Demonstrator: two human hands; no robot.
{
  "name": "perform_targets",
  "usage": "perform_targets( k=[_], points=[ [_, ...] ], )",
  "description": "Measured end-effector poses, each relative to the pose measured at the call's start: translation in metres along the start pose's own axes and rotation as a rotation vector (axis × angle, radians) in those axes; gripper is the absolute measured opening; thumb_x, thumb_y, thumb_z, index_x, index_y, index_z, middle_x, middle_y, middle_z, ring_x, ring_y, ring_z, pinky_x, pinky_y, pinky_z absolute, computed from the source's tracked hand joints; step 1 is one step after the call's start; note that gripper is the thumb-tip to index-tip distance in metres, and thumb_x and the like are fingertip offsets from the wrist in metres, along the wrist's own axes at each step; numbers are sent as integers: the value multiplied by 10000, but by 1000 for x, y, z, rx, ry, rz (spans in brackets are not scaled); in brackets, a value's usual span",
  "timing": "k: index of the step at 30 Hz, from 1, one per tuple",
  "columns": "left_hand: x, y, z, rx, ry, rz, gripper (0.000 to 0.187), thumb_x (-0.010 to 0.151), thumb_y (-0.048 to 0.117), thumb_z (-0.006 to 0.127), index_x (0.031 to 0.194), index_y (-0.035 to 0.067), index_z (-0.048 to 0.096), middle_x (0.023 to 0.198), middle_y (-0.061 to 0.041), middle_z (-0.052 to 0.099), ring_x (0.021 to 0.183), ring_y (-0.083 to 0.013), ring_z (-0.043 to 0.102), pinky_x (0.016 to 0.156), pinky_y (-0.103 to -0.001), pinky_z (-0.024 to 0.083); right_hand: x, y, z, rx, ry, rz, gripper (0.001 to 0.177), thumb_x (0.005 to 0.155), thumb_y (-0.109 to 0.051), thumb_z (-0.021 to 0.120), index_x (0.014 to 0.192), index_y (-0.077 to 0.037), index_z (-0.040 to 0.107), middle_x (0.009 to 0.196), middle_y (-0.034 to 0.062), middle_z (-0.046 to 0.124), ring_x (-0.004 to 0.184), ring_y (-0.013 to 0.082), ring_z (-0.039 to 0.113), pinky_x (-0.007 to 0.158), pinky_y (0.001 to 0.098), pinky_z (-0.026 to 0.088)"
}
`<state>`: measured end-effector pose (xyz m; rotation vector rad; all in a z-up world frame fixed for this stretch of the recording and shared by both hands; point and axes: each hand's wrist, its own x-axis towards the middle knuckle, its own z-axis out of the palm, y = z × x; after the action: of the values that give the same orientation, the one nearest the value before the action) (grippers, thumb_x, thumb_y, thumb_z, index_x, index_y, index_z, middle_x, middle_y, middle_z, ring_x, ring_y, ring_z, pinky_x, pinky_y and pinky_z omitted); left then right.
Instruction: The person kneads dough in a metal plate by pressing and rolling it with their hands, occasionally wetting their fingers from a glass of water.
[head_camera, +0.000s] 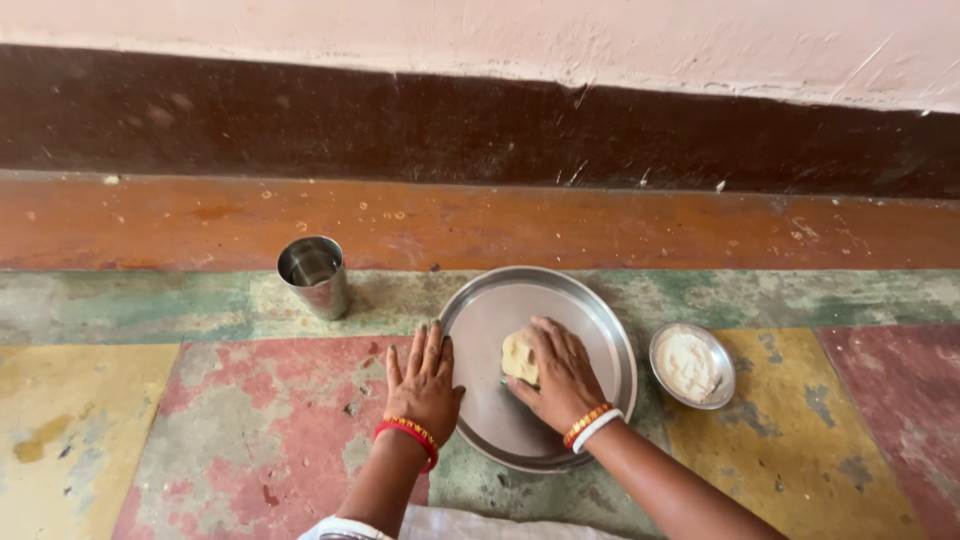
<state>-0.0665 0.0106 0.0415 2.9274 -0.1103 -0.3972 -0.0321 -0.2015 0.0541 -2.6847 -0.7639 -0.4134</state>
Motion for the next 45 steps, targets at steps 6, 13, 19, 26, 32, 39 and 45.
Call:
perform_targets(
  k=[6, 13, 19, 26, 32, 39, 45],
  points=[
    [20, 0, 4, -7, 25, -22, 743, 989, 333, 515, 1592, 65, 173, 1705, -79, 30, 1569, -272, -11, 1229, -605, 19, 11, 0, 18, 10, -171, 173, 763, 797, -471, 779, 1345, -10, 515, 1346, 162, 531, 1246, 359, 478, 1044, 481, 380],
    [33, 1, 10, -64, 50, -36, 687, 997, 245, 451, 1593, 44, 177, 1700, -81, 91, 1568, -268, 24, 1223, -598, 40, 44, 7, 34, -95, -277, 288, 508, 881, -499, 694, 1153, -71, 662, 1183, 126, 653, 1173, 330, 572, 1015, 438, 472],
    [31, -9, 16, -213, 105, -42, 636, 991, 174, 436, 1590, 102, 234, 1694, -45, 170, 1576, -262, 61, 1228, -597, 49, 78, 11, 24, 230, -376, 818, 476, 947, -498, 639, 1135, -66, 703, 1150, 188, 706, 1104, 375, 655, 977, 452, 507],
    [40, -32, 22, -611, 323, -72, 562, 997, 223, 463, 1549, 182, 370, 1626, -35, 360, 1562, -273, 193, 1231, -582, 131, 22, -57, 7, 9, 7, 33, 471, 881, -254, 668, 1259, 26, 645, 1248, 199, 592, 1195, 372, 530, 1000, 474, 425],
    [33, -31, 34, -538, 283, -67, 529, 1022, 226, 430, 1544, 176, 367, 1628, -26, 358, 1561, -261, 174, 1236, -587, 89, 41, -57, -3, 81, -132, 78, 315, 869, -167, 611, 1164, -86, 688, 1211, 101, 638, 1182, 293, 572, 1004, 445, 429],
    [32, -26, 33, -240, 268, -82, 602, 984, 180, 417, 1569, 108, 292, 1653, -47, 289, 1568, -265, 96, 1217, -625, 21, 75, -52, 56, 49, -131, 116, 232, 941, -227, 648, 1138, -118, 704, 1156, 110, 669, 1145, 298, 596, 1019, 464, 415],
    [39, -19, 33, -150, 264, -77, 655, 931, 140, 402, 1569, 83, 265, 1658, -56, 250, 1566, -272, 46, 1211, -618, -12, 57, -45, 24, 194, -169, 147, 213, 797, -209, 692, 968, -93, 640, 1020, 130, 683, 995, 325, 652, 882, 435, 493]
  ],
)
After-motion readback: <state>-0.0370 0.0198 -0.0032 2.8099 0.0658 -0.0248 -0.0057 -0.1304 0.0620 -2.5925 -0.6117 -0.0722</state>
